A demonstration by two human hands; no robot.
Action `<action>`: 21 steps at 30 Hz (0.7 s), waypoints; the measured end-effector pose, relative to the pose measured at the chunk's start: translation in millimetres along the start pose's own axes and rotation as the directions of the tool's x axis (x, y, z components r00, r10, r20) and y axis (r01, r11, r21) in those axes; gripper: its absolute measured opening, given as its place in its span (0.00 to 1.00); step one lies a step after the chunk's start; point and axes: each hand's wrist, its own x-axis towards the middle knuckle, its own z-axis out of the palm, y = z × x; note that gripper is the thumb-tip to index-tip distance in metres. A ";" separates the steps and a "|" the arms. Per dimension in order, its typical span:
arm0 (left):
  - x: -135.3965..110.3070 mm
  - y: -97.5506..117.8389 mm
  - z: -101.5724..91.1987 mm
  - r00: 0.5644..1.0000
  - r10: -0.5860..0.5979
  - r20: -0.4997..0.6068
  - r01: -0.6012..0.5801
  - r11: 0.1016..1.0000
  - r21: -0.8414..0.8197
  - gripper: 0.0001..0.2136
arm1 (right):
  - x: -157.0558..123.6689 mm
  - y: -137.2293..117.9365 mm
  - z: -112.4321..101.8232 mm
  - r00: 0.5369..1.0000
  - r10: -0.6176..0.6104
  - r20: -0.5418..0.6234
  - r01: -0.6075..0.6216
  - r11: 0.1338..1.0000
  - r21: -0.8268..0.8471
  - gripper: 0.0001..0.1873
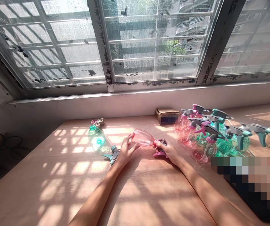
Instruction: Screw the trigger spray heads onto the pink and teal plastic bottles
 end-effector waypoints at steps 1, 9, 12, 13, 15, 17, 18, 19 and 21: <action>-0.3 1.9 -0.4 1.000 -0.006 0.017 0.006 1.000 0.004 0.21 | 0.3 0.4 -0.4 1.000 0.002 -0.002 -0.002 1.000 0.001 0.12; -0.7 8.8 3.2 0.993 -0.076 0.091 0.079 0.996 -0.034 0.18 | 3.3 4.3 -1.2 0.999 0.018 0.029 -0.018 1.000 0.009 0.12; 1.1 6.2 2.1 0.994 -0.061 0.090 0.064 0.997 -0.037 0.20 | 3.6 4.7 -1.9 1.000 0.014 0.021 -0.014 1.000 0.011 0.13; 1.5 5.5 1.5 0.995 -0.050 0.086 0.053 0.998 -0.032 0.21 | 3.6 4.5 -2.2 1.000 0.013 0.016 -0.013 1.000 0.011 0.13; 1.8 4.7 0.5 0.996 -0.031 0.078 0.033 0.999 -0.019 0.21 | 3.4 4.0 -2.6 1.000 0.013 0.011 -0.013 1.000 0.009 0.13; 1.4 4.4 0.7 0.997 -0.026 0.072 0.027 1.000 -0.010 0.20 | 3.4 3.7 -2.7 1.000 0.019 0.015 -0.019 1.000 0.004 0.13; 0.9 4.3 1.1 0.997 -0.028 0.068 0.029 1.000 -0.009 0.20 | 3.6 3.8 -2.7 1.000 0.022 0.018 -0.022 1.000 0.002 0.13; 0.5 4.3 1.7 0.997 -0.034 0.066 0.035 0.999 -0.012 0.20 | 3.9 3.9 -2.7 0.999 0.025 0.022 -0.025 1.000 -0.001 0.13; -0.2 4.0 2.9 0.997 -0.048 0.066 0.050 0.999 -0.019 0.18 | 4.7 4.4 -2.6 0.999 0.031 0.028 -0.031 1.000 -0.006 0.13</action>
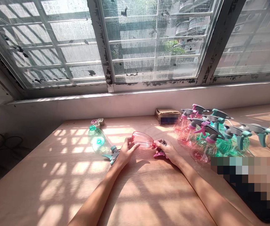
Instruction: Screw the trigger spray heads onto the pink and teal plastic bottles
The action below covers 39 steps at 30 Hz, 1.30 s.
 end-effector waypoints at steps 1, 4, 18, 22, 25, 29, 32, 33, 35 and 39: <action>-0.1 -0.2 0.3 1.000 -0.004 0.002 0.004 1.000 -0.003 0.18 | 0.3 0.2 0.0 1.000 0.001 0.001 -0.001 1.000 -0.002 0.13; 0.7 -1.1 -1.0 1.000 0.005 0.008 -0.005 1.000 0.011 0.18 | 0.1 0.2 0.2 1.000 -0.003 -0.007 0.003 1.000 -0.008 0.14; -1.1 -0.2 -0.2 0.998 0.004 0.057 -0.004 1.000 0.000 0.18 | 0.5 0.5 -1.2 1.000 -0.003 -0.025 0.003 1.000 -0.010 0.13; -0.6 -0.4 -1.0 0.999 0.004 0.041 -0.005 1.000 0.026 0.19 | 3.0 3.2 -3.0 0.998 -0.034 -0.045 0.034 0.999 0.003 0.13; -1.4 1.4 0.0 1.000 -0.008 0.024 0.007 0.999 0.037 0.19 | 4.2 5.1 -4.4 0.999 -0.038 -0.034 0.038 0.999 0.002 0.13; -2.3 5.1 -0.1 0.999 -0.017 0.050 0.016 1.000 0.018 0.18 | 5.9 7.7 -6.4 0.999 -0.044 -0.028 0.044 0.999 -0.007 0.13; -1.7 5.3 -1.2 0.998 -0.001 0.059 -0.001 1.000 0.030 0.19 | 7.7 8.8 -7.9 0.997 -0.068 -0.037 0.067 0.998 -0.016 0.13; -1.4 4.8 -1.4 0.998 0.002 0.056 -0.004 0.999 0.039 0.19 | 8.1 8.9 -8.4 0.996 -0.075 -0.039 0.074 0.997 -0.019 0.13; -0.8 3.5 -1.0 0.999 0.000 0.047 -0.003 0.999 0.054 0.19 | 8.5 8.7 -9.1 0.996 -0.083 -0.040 0.082 0.996 -0.021 0.13; -0.5 2.4 1.4 0.999 -0.017 0.031 0.016 0.999 0.051 0.18 | 6.4 7.0 -8.5 0.996 -0.080 -0.032 0.080 0.997 -0.018 0.14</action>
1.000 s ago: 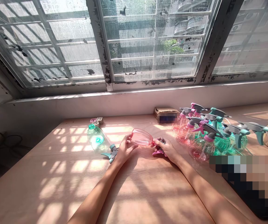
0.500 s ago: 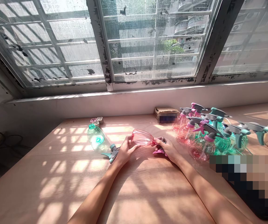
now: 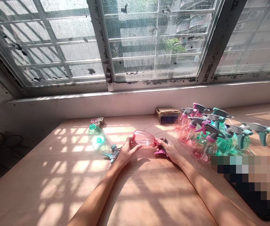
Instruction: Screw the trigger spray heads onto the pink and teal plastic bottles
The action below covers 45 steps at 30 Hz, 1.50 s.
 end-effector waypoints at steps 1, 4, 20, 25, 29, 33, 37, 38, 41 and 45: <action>0.0 0.1 0.6 1.000 -0.005 -0.005 0.005 1.000 -0.007 0.17 | -0.9 -0.7 0.5 1.000 0.004 0.004 -0.004 1.000 0.002 0.14; 0.4 0.1 1.4 1.000 -0.017 -0.022 0.017 0.999 -0.029 0.16 | -3.4 -2.5 2.2 1.000 0.021 0.013 -0.022 1.000 0.007 0.14; -0.6 -1.3 -0.4 1.000 0.008 -0.005 -0.008 1.000 -0.018 0.17 | -1.4 -1.6 0.3 1.000 0.003 0.016 -0.003 1.000 0.005 0.15; 0.6 -0.3 -1.6 1.000 0.024 0.020 -0.024 1.000 -0.019 0.18 | 0.3 -0.8 -1.0 1.000 -0.012 0.022 0.012 1.000 0.009 0.13; 0.3 2.0 -1.4 0.999 0.048 0.023 -0.048 0.999 -0.008 0.20 | -1.5 -3.2 0.2 1.000 -0.012 0.024 0.011 1.000 0.025 0.13; -0.9 1.7 -0.3 1.000 0.025 0.004 -0.025 1.000 0.010 0.18 | -5.2 -6.1 3.6 0.999 0.020 0.039 -0.021 0.999 0.026 0.13; -0.9 -0.2 -0.8 1.000 0.012 -0.002 -0.012 1.000 0.001 0.16 | -5.3 -5.6 4.5 0.998 0.040 0.057 -0.041 0.999 0.011 0.12; -0.6 -0.3 -1.1 1.000 0.019 0.002 -0.019 1.000 -0.003 0.16 | -4.8 -5.1 4.2 0.998 0.040 0.055 -0.041 0.999 0.011 0.12; 0.2 1.0 -1.9 0.999 0.047 0.013 -0.047 0.999 -0.005 0.19 | -3.6 -4.1 2.9 0.998 0.034 0.044 -0.035 0.999 0.018 0.13; -0.2 3.6 -1.9 0.998 0.057 0.016 -0.057 0.998 0.006 0.21 | -4.4 -5.1 3.4 0.999 0.025 0.045 -0.026 1.000 0.016 0.12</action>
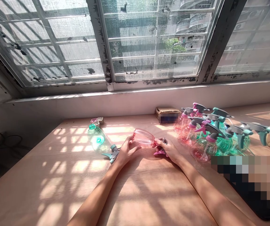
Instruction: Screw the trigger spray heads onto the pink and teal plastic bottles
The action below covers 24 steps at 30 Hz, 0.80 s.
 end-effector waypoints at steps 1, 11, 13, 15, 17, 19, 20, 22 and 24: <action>-0.3 0.3 0.2 1.000 -0.006 0.000 0.006 1.000 -0.001 0.20 | -0.3 -0.3 0.5 1.000 0.000 0.003 0.000 1.000 -0.002 0.12; -1.7 4.5 -0.3 1.000 0.003 -0.004 -0.003 0.999 -0.051 0.22 | 0.0 1.1 0.6 1.000 -0.004 0.008 0.004 1.000 -0.003 0.12; -1.5 5.2 -0.2 1.000 -0.003 -0.014 0.002 0.999 -0.047 0.22 | -0.6 0.6 1.1 1.000 -0.003 0.013 0.003 1.000 -0.007 0.11; -1.4 4.7 0.2 1.000 -0.018 -0.014 0.017 0.999 -0.049 0.20 | -1.0 0.2 1.8 1.000 0.002 0.015 -0.001 1.000 -0.014 0.11; -1.5 3.2 0.3 0.999 -0.032 -0.009 0.031 0.998 -0.058 0.19 | -1.0 0.2 2.1 1.000 0.006 0.013 -0.006 1.000 -0.018 0.11; -1.6 1.0 -0.2 0.999 -0.032 -0.009 0.032 0.997 -0.063 0.19 | -0.5 0.5 1.9 1.000 0.006 0.010 -0.006 1.000 -0.016 0.12; -1.6 -0.2 -0.7 0.999 -0.031 -0.012 0.030 0.998 -0.063 0.20 | -0.3 0.6 1.7 1.000 0.004 0.008 -0.003 1.000 -0.013 0.12; -1.5 -2.3 -1.3 0.999 -0.034 -0.024 0.033 0.998 -0.055 0.21 | 0.1 0.7 1.3 1.000 -0.002 0.006 0.002 1.000 -0.003 0.12; -1.2 -3.5 -1.1 0.998 -0.044 -0.035 0.042 0.998 -0.044 0.21 | 0.1 0.6 1.1 1.000 -0.002 0.005 0.002 1.000 0.006 0.12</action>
